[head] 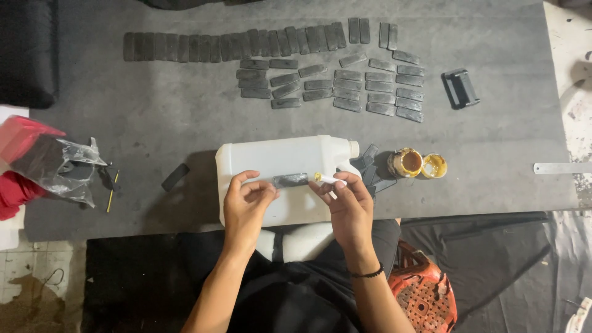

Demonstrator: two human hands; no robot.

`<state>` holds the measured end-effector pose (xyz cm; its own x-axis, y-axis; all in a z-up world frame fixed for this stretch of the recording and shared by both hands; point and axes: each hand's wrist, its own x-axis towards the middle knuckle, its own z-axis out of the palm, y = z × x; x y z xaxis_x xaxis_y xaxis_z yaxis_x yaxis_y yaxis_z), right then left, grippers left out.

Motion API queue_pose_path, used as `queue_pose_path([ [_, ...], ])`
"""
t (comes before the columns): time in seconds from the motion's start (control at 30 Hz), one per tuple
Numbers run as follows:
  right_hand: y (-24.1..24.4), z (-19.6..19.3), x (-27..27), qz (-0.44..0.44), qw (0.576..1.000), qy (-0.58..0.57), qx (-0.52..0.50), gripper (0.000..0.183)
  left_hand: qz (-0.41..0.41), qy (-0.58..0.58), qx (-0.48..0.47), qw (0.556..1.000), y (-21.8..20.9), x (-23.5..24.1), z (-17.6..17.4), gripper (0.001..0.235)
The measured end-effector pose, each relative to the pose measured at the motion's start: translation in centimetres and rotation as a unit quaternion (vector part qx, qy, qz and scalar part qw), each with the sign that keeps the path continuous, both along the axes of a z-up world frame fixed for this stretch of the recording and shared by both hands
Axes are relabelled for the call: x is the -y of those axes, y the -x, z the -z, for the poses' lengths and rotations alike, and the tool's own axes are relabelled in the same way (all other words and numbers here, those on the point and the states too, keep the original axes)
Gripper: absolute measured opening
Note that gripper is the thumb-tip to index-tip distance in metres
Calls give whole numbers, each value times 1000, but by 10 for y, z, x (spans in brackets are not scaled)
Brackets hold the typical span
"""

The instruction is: Applying edge paint or adhesive to small leather watch strap components using a manual applicator tool at a finishing station.

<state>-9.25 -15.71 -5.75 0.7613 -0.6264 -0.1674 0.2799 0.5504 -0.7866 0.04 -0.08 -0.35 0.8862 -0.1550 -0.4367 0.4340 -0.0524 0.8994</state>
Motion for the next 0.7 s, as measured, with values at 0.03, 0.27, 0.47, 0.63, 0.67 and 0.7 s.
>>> queue_pose_path([
  [0.03, 1, 1, 0, 1, 1000, 0, 0, 18, 1, 0, 0, 1000, 0, 0, 4, 43],
  [0.27, -1, -3, -2, 11, 1000, -16, 6, 18, 2, -31, 49, 998, -4, 0, 21, 39],
  [0.47, -2, -9, -2, 27, 999, -43, 9, 18, -2, -36, 53, 998, -6, 2, 22, 40],
  [0.63, -2, -10, 1, 35, 998, -58, 14, 19, -15, -31, 59, 998, -10, 3, 27, 40],
  [0.67, -1, -10, 2, 35, 997, -61, 9, 20, -20, -30, 57, 998, -10, 4, 29, 40],
  [0.7, -1, -9, 3, 35, 997, -64, 4, 20, -25, -28, 54, 998, -11, 3, 31, 40],
])
